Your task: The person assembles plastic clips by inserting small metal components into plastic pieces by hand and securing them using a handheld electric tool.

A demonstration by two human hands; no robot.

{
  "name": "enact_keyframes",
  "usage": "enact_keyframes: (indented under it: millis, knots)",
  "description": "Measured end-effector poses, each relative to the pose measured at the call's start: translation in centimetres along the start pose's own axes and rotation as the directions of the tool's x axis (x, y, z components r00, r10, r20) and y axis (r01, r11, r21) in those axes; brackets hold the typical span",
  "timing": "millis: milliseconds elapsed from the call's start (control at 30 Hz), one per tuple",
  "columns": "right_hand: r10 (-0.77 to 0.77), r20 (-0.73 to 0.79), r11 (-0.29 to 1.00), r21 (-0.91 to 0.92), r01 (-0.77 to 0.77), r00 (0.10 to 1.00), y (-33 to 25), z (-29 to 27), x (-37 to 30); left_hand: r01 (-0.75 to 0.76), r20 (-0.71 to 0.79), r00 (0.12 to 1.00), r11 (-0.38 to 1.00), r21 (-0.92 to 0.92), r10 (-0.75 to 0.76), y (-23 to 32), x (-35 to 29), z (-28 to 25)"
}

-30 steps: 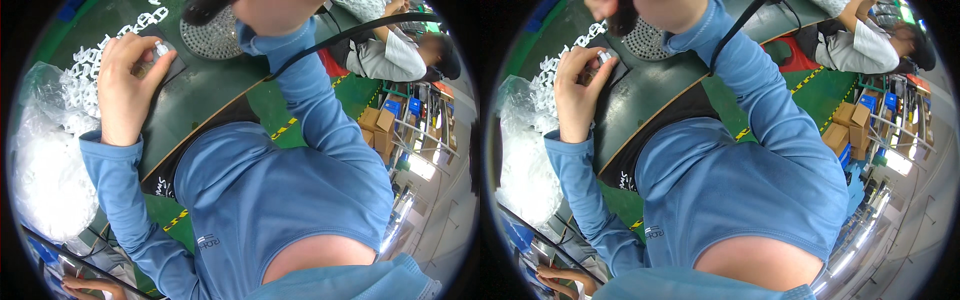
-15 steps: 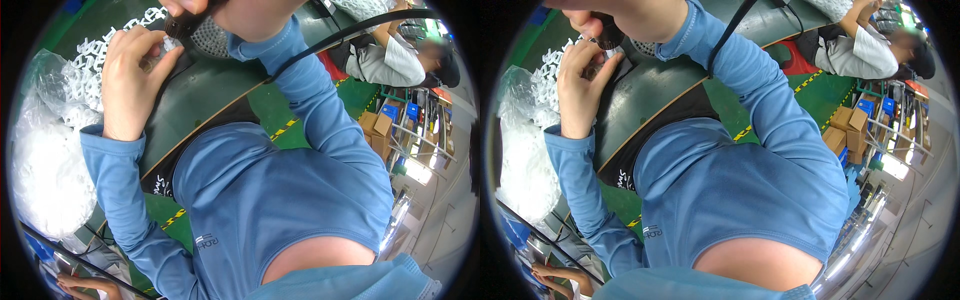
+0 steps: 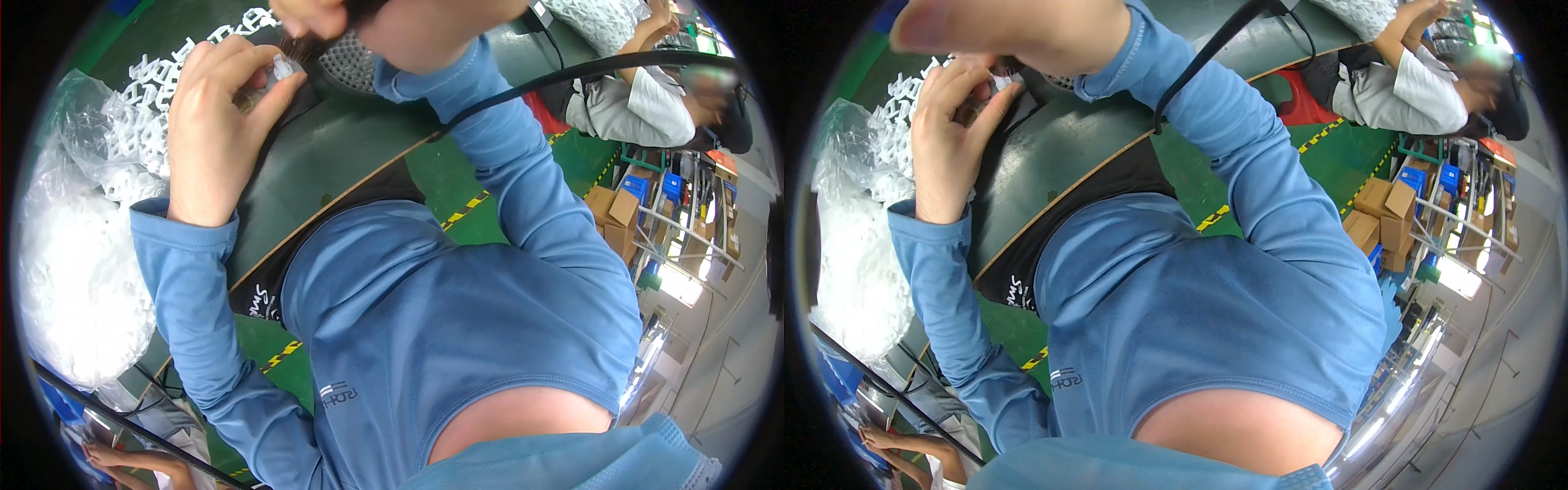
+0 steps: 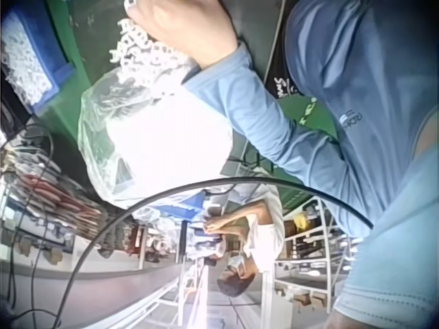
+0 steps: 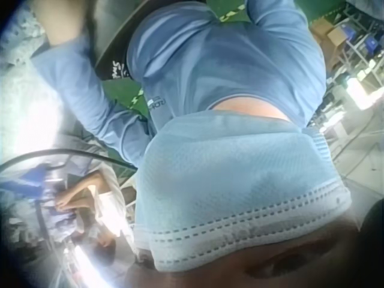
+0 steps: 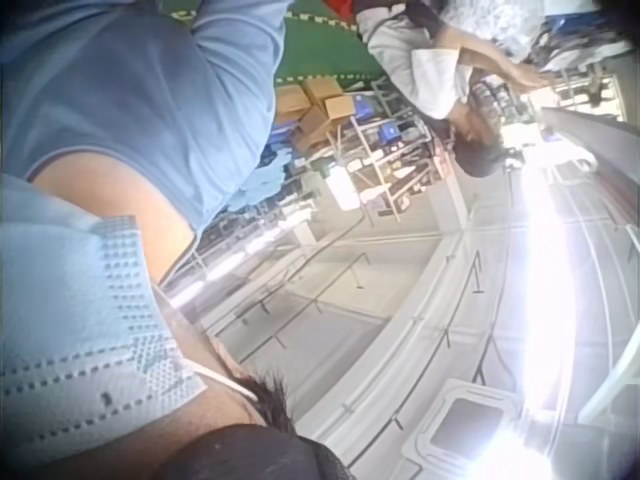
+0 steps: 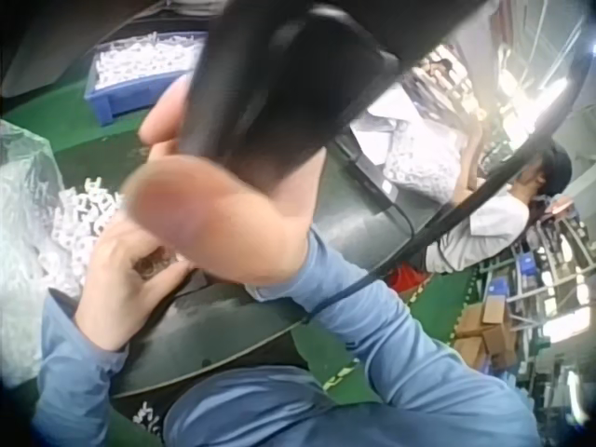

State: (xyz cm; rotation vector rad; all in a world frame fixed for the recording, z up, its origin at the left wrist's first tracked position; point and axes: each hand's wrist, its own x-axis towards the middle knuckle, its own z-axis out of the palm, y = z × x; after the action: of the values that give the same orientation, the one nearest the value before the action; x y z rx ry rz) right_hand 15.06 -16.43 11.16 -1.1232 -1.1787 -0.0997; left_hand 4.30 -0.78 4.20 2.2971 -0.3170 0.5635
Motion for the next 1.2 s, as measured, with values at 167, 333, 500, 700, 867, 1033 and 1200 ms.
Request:
enact_keyframes:
  millis: [167,333,500,700,867,1033,1200]
  knots:
    - [0.373,-0.052,0.831,0.463,-0.308,0.926,-1.0,1.0,-0.1,-0.005,-0.001,1.000,1.000,0.027,0.005,-0.1,0.0,0.2]
    - [0.482,-0.202,0.788,0.526,-0.321,0.852,-1.5,1.3,0.9,-0.002,-0.015,1.000,0.999,0.038,0.003,0.1,0.0,0.2]
    - [0.601,-0.404,0.708,0.669,-0.225,0.690,-3.2,1.4,2.0,-0.046,0.001,0.999,0.995,0.083,0.046,0.5,0.2,0.1]
    - [0.460,-0.342,0.701,0.707,-0.098,0.819,-1.1,0.6,1.8,0.033,-0.084,0.996,0.996,-0.081,-0.040,1.0,0.5,-0.1]
    - [0.412,-0.289,0.720,0.685,-0.114,0.864,-0.8,0.3,1.9,-0.082,-0.167,0.983,0.995,-0.058,0.071,1.4,1.1,-0.4]
    - [0.371,-0.222,0.733,0.666,-0.138,0.902,-0.2,0.7,1.4,-0.175,-0.191,0.967,0.984,-0.021,0.168,0.9,0.7,-0.5]
    - [0.330,-0.152,0.749,0.643,-0.160,0.932,0.6,1.1,1.0,-0.176,-0.231,0.960,0.983,-0.057,0.158,0.9,0.2,-0.5]
